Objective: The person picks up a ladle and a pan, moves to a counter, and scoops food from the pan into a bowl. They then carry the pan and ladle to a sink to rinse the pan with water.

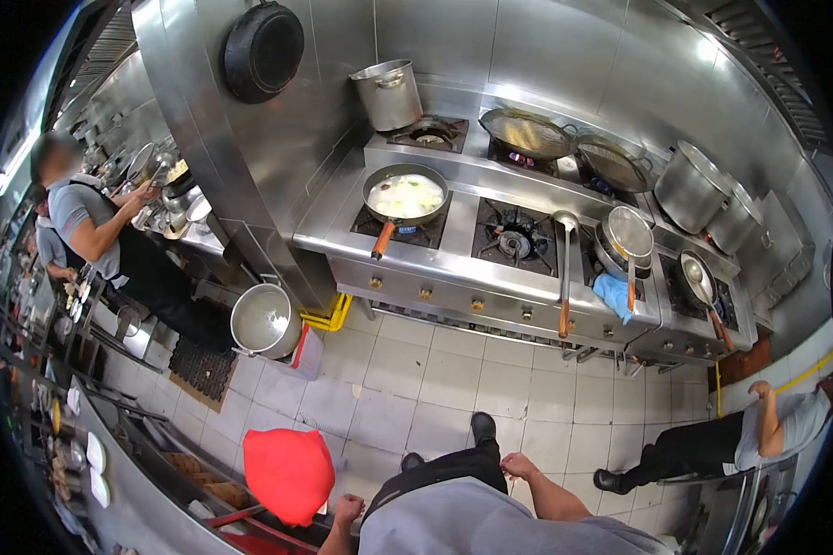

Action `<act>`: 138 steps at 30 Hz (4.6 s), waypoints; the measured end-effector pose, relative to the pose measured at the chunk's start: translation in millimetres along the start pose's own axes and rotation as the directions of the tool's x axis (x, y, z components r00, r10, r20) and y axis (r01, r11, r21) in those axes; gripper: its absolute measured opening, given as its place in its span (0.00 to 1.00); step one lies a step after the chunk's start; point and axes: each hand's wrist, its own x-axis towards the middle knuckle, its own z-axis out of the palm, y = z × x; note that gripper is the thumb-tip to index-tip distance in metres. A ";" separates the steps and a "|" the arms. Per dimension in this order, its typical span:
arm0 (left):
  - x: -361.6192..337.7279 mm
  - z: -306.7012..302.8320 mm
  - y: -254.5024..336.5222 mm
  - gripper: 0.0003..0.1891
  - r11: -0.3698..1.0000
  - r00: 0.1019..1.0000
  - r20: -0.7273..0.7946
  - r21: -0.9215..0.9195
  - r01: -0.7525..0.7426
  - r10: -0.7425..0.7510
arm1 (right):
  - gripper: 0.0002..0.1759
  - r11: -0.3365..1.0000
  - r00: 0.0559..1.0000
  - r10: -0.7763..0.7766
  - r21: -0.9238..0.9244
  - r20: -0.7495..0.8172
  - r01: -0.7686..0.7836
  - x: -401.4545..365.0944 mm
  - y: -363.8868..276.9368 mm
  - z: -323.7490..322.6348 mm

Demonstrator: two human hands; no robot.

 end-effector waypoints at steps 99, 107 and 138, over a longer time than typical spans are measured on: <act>-18.0 126.8 43.7 0.08 0.999 0.999 -0.002 0.030 0.038 -0.038 | 0.15 0.730 0.749 -0.045 0.490 -0.661 0.476 -33.5 -126.9 -183.4; -20.2 128.5 45.7 0.08 0.998 0.996 -0.077 -0.046 0.048 -0.051 | 0.14 0.761 0.764 -0.034 0.478 -0.645 0.438 -11.5 -120.3 -181.4; -10.0 132.5 57.6 0.11 0.985 0.997 -0.075 0.174 0.013 0.000 | 0.19 0.535 0.961 -0.232 0.804 -0.153 0.258 -35.5 -127.1 -198.8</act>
